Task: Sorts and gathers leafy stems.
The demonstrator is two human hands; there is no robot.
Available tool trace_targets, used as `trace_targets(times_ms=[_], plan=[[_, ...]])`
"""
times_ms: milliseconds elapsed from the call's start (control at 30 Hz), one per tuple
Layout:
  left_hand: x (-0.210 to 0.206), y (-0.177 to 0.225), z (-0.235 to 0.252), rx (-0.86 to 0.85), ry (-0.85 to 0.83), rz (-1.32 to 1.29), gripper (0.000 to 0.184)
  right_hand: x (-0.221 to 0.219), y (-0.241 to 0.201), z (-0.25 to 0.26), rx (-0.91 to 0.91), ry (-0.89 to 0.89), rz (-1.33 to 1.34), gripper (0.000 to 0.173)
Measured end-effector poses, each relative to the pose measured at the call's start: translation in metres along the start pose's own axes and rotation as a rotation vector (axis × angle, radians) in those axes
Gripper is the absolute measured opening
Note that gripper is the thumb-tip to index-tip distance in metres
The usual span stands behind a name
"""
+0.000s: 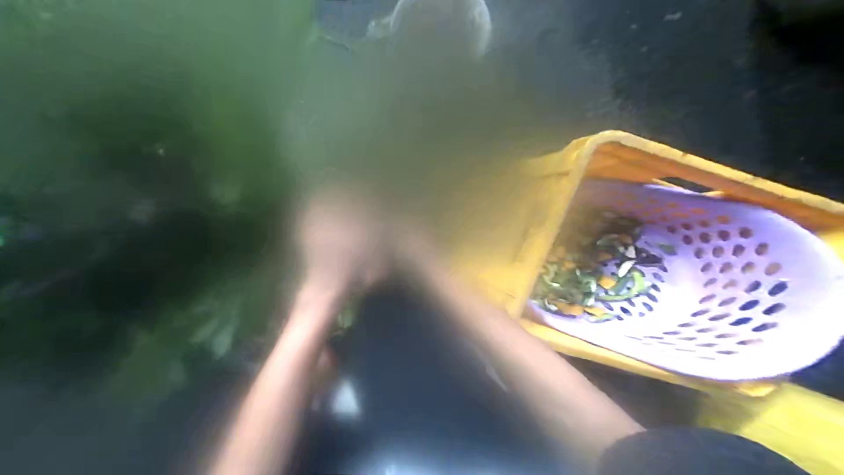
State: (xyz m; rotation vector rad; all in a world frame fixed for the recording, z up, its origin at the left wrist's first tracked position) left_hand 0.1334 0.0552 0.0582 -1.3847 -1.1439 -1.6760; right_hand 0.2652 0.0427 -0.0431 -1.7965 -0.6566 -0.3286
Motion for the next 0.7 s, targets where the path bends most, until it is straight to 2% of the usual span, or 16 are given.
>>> trace_targets(times_ms=[67, 133, 200, 267, 333, 367, 400, 467, 533, 567, 600, 633, 667, 700], plan=[[-0.006, 0.015, -0.001, -0.253, -0.112, 0.018, 0.044, -0.002, -0.025, 0.000, 0.220, -0.004, -0.106, 0.039], [-0.016, 0.010, -0.007, -0.303, -0.279, 0.017, 0.051, -0.013, -0.036, -0.002, 0.430, -0.021, -0.147, 0.034], [-0.032, -0.010, -0.018, -0.239, -0.481, -0.059, 0.050, -0.030, -0.035, -0.001, 0.530, -0.136, -0.172, 0.039], [-0.051, -0.027, -0.036, -0.103, -0.712, -0.169, 0.039, -0.046, -0.029, -0.001, 0.583, -0.197, -0.147, 0.042], [-0.071, -0.039, -0.060, 0.044, -0.967, -0.197, 0.033, -0.058, -0.025, -0.003, 0.627, -0.170, -0.158, 0.039], [-0.077, -0.048, -0.068, 0.104, -1.023, -0.182, 0.031, -0.059, -0.023, -0.004, 0.622, -0.143, -0.204, 0.035], [-0.079, -0.060, -0.074, 0.163, -1.037, -0.151, 0.029, -0.055, -0.017, -0.002, 0.590, -0.126, -0.254, 0.036], [-0.064, -0.091, -0.075, 0.289, -0.952, -0.083, 0.029, -0.030, 0.000, 0.008, 0.468, -0.033, -0.305, 0.045], [-0.025, -0.123, -0.061, 0.530, -0.956, -0.060, 0.036, -0.003, 0.027, 0.025, 0.245, 0.128, -0.444, 0.053], [-0.008, -0.146, -0.061, 0.586, -0.871, -0.092, 0.039, 0.004, 0.047, 0.035, 0.133, 0.164, -0.523, 0.062], [-0.001, -0.173, -0.073, 0.502, -0.679, -0.149, 0.039, 0.006, 0.071, 0.045, 0.001, 0.147, -0.586, 0.074], [-0.007, -0.202, -0.099, 0.325, -0.450, -0.250, 0.041, 0.006, 0.099, 0.055, -0.136, 0.112, -0.623, 0.086], [-0.023, -0.213, -0.127, 0.558, -0.482, -0.367, 0.042, 0.004, 0.131, 0.064, -0.254, 0.096, -0.629, 0.093], [-0.043, -0.206, -0.157, 0.989, -0.339, -0.380, 0.034, 0.002, 0.168, 0.074, -0.333, 0.127, -0.653, 0.094]])
Point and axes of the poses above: each hand's wrist, its own z-axis towards the middle knuckle, its own x-axis out of the back of the hand, y = z × x, the point moved 9 cm from there along z, towards the middle knuckle, and after that the axes turned 6 degrees about z, right-handed, at the moved point
